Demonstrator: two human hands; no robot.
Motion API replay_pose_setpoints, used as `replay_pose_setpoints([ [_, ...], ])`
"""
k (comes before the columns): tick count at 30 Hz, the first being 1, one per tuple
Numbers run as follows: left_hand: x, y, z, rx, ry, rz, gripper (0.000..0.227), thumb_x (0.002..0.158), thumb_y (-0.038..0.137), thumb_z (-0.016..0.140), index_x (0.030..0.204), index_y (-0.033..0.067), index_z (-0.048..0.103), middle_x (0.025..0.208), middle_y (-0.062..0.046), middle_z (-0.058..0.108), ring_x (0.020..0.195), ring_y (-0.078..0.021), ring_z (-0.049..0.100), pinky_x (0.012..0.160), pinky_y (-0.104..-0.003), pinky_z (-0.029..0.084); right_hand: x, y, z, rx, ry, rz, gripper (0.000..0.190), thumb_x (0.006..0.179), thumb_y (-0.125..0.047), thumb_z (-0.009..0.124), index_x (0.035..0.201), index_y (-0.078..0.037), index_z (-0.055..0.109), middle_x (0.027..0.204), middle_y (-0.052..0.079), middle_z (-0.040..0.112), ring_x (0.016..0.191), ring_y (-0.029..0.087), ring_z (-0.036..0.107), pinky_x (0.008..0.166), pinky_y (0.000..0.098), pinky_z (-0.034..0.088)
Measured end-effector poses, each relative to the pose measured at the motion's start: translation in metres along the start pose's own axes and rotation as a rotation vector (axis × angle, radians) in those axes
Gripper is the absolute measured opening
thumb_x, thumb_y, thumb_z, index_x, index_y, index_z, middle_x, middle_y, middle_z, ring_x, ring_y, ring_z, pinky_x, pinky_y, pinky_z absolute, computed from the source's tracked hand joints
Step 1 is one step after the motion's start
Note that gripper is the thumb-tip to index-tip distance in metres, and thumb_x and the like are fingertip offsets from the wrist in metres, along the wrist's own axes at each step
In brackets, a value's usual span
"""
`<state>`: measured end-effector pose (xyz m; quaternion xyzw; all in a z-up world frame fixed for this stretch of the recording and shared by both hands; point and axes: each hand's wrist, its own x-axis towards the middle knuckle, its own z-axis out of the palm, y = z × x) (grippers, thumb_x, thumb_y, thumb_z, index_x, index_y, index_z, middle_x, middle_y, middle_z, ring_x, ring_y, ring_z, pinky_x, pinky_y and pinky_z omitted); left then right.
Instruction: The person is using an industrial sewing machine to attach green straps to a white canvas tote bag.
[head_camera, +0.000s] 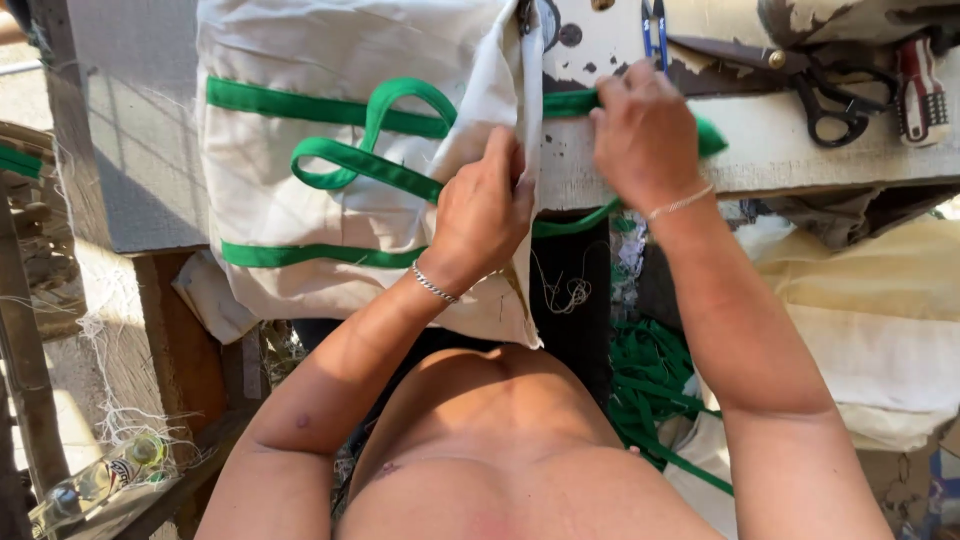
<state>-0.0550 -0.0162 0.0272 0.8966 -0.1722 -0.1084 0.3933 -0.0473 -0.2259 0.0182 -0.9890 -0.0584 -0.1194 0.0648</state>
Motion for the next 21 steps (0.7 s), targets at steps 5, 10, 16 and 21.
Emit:
replay_pose_setpoints([
  [5,0.016,-0.027,-0.004,-0.237,-0.09,-0.075,0.019,0.092,0.017,0.062,0.097,0.0154,0.044,0.072,-0.011,0.058,0.077,-0.0447,0.065,0.067,-0.049,0.049,-0.01,-0.03,0.012,0.163,0.251,-0.39,0.024,0.099,-0.001,0.062,0.121,-0.005,0.071,0.101,0.009,0.056,0.094,0.032,0.061,0.079,0.0418,0.052],
  [10,0.011,-0.017,-0.007,-0.28,-0.134,-0.019,0.018,0.093,0.013,0.062,0.093,0.0128,0.044,0.074,-0.018,0.058,0.078,-0.0485,0.064,0.066,-0.053,0.049,-0.006,-0.036,0.007,0.274,0.308,-0.522,0.019,0.094,-0.003,0.07,0.111,-0.009,0.077,0.123,0.008,0.065,0.128,0.031,0.052,0.085,0.0397,0.043],
  [16,0.015,-0.035,-0.004,-0.384,-0.212,0.007,0.022,0.093,0.015,0.066,0.097,0.0132,0.044,0.078,-0.015,0.064,0.082,-0.0423,0.068,0.07,-0.05,0.051,-0.01,-0.041,0.01,0.175,0.312,-0.59,0.021,0.096,-0.01,0.063,0.114,-0.01,0.074,0.124,0.009,0.067,0.133,0.032,0.056,0.1,0.0441,0.042],
  [21,-0.002,-0.019,-0.027,-0.067,-0.164,0.203,0.022,0.098,0.016,0.058,0.114,0.0155,0.043,0.089,-0.012,0.065,0.083,-0.0409,0.068,0.069,-0.05,0.053,-0.015,-0.038,0.011,0.197,0.297,-0.605,0.014,0.103,-0.01,0.059,0.102,-0.007,0.072,0.118,0.011,0.069,0.124,0.032,0.064,0.105,0.0476,0.047],
])
